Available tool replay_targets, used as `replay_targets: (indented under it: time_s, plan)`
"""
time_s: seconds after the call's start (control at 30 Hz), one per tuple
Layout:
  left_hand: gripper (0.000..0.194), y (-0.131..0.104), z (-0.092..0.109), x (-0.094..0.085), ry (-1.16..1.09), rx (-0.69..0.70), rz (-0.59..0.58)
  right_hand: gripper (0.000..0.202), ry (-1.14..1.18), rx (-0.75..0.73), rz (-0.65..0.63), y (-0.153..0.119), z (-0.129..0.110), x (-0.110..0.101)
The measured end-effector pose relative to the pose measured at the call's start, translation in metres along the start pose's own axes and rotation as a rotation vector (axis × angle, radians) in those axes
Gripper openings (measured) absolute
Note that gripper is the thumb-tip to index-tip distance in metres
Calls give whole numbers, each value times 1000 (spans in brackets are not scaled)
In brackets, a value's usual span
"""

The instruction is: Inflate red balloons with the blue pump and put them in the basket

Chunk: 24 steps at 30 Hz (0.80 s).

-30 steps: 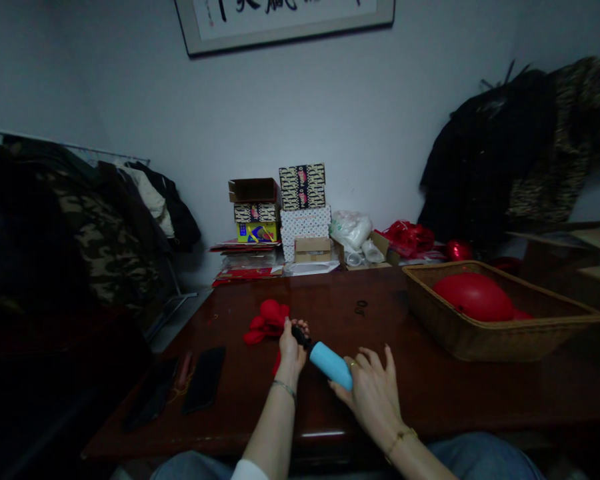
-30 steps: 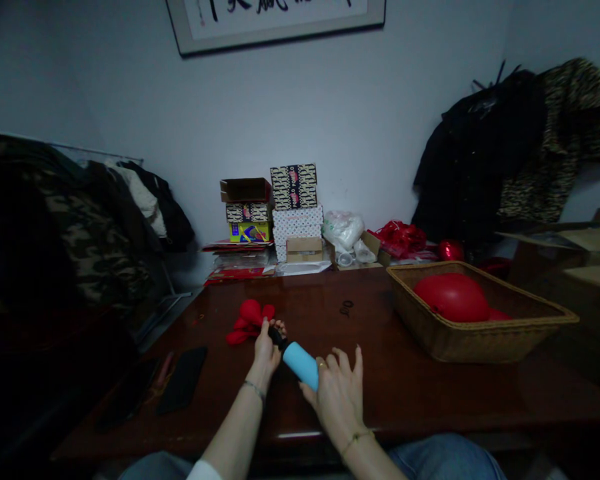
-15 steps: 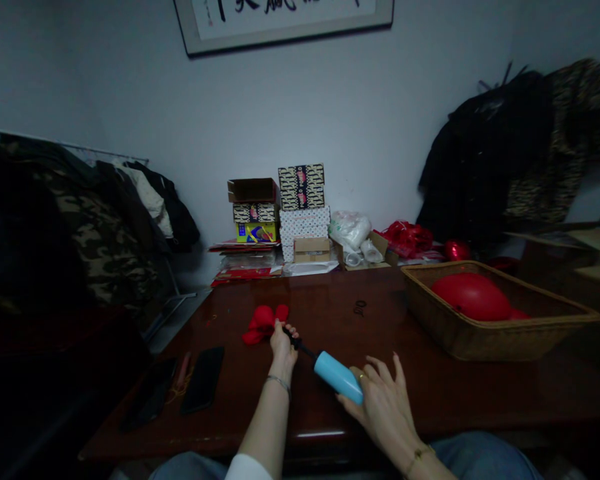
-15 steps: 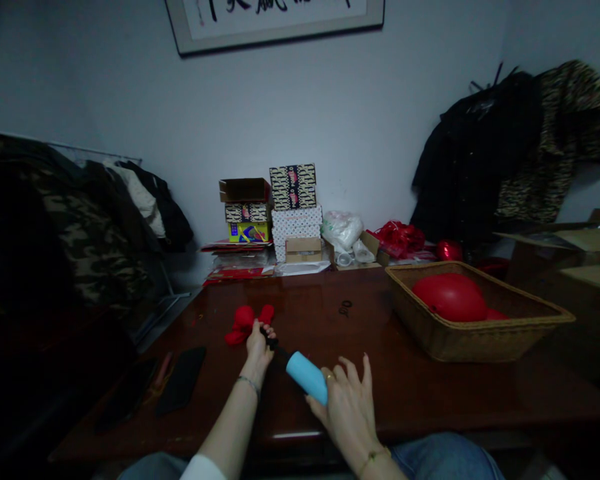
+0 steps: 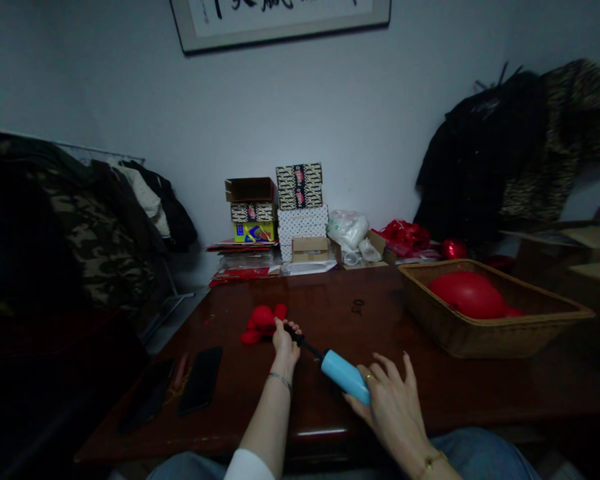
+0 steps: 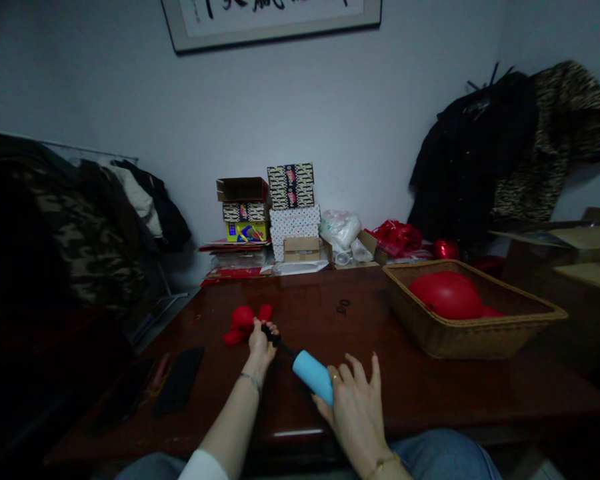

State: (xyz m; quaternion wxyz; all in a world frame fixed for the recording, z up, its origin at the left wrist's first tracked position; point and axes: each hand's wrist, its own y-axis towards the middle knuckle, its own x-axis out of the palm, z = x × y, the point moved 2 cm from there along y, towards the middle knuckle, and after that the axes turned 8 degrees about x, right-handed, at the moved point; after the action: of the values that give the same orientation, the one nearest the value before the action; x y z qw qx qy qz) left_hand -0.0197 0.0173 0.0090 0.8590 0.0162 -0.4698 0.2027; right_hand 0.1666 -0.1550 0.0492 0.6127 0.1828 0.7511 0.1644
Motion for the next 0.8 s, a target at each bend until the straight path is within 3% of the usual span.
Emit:
replay_targets:
  time_s: [0.43, 0.63, 0.8]
  plan:
    - [33, -6, -17, -6, 46, 0, -41, 41, -8, -6, 7, 26, -33, 20]
    - [31, -4, -13, -4, 87, 6, 7, 41, 32, -14, 29, 22, -31, 19]
    - [31, 2, -6, -6, 65, 18, 8, 37, 29, -35, 13, 9, -15, 13]
